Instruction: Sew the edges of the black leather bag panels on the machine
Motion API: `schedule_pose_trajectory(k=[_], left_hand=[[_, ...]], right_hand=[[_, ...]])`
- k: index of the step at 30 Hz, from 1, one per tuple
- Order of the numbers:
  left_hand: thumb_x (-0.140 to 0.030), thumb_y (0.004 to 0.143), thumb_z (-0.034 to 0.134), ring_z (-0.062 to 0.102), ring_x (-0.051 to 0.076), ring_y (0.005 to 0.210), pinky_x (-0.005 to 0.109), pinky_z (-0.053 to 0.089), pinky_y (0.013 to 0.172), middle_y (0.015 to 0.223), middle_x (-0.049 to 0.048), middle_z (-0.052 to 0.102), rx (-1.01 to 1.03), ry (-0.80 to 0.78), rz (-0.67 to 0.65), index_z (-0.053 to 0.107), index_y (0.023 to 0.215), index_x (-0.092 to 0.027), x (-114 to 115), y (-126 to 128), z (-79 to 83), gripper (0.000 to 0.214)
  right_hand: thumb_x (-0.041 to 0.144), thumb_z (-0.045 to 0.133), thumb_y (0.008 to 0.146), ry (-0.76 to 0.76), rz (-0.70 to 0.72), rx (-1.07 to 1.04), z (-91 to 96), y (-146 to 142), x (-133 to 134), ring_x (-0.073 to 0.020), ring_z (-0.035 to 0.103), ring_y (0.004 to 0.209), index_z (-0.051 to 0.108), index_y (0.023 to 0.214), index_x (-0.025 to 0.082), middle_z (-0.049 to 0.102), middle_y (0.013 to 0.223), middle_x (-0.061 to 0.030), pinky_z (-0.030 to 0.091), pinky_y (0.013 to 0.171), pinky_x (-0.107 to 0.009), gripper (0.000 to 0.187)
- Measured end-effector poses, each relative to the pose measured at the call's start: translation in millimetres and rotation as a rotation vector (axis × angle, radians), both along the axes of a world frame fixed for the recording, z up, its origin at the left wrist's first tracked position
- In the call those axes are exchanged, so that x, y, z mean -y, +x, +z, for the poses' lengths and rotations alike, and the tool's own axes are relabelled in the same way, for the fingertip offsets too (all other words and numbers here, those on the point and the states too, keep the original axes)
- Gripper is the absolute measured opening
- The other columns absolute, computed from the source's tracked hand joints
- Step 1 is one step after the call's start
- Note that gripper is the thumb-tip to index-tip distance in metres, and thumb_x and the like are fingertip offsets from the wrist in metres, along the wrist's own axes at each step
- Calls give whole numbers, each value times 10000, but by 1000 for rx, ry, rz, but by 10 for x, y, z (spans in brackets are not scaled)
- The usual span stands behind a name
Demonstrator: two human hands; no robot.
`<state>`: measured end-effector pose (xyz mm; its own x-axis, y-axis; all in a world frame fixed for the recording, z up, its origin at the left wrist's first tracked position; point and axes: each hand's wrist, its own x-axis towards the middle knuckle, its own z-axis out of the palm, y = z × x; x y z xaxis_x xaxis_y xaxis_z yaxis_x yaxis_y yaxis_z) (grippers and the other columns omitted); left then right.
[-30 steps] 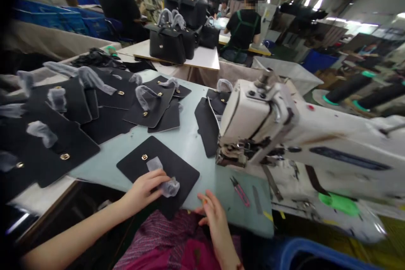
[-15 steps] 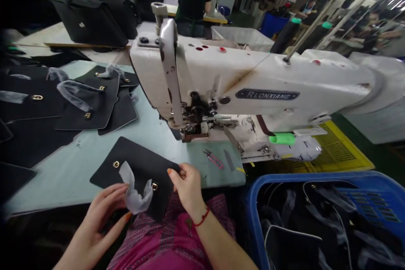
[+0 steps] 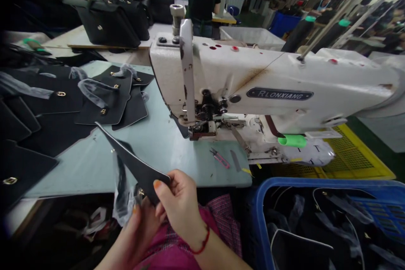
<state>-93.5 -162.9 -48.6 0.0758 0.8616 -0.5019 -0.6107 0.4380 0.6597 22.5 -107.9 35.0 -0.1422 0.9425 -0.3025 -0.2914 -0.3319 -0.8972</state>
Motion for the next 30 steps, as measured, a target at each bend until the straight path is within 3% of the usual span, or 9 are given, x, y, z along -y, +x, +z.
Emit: schedule_pose_trajectory(k=[5,10,13,18,21,30], left_hand=[[-760,642,620,544,336,1241,416,523,976,1231,127,660,90,-87,12,700,1077,-211,-523,58,414,705],[-377,632,821,708,195,801,246,586,711,923,56,745,-35,-41,129,709,948,-162,-1035,-31,616,398],[-280,650,827,694,156,733,212,566,697,874,42,747,-86,16,123,706,925,-136,-1321,-18,628,333],[-290,667,817,685,153,754,212,548,705,918,62,747,-118,96,-10,704,943,-113,-1763,58,567,346],[-315,675,803,684,167,730,228,541,683,913,77,748,-148,120,-65,704,925,-108,-1963,111,534,339],[-297,650,802,696,220,862,285,551,757,967,69,743,-194,161,-66,687,1011,-150,-2209,183,474,406]], right_hand=[[499,644,831,-32,85,-212,57,-3,-34,-113,596,391,479,854,186,597,508,39,481,436,-175,355],[474,632,847,65,32,3,1,148,-290,-121,638,474,550,803,151,638,552,2,462,444,-158,337],[467,607,865,113,-11,163,-89,237,-492,-110,624,493,607,793,136,636,556,0,426,436,-147,339],[480,516,918,150,-34,255,-216,320,-792,-86,594,476,588,746,144,702,676,-40,377,417,-147,384],[485,506,928,132,-88,298,-262,353,-915,-70,544,412,563,698,146,681,605,-32,335,405,-151,413],[534,503,923,141,-149,276,-362,394,-1068,-76,544,395,617,714,136,644,538,-15,356,420,-166,463]])
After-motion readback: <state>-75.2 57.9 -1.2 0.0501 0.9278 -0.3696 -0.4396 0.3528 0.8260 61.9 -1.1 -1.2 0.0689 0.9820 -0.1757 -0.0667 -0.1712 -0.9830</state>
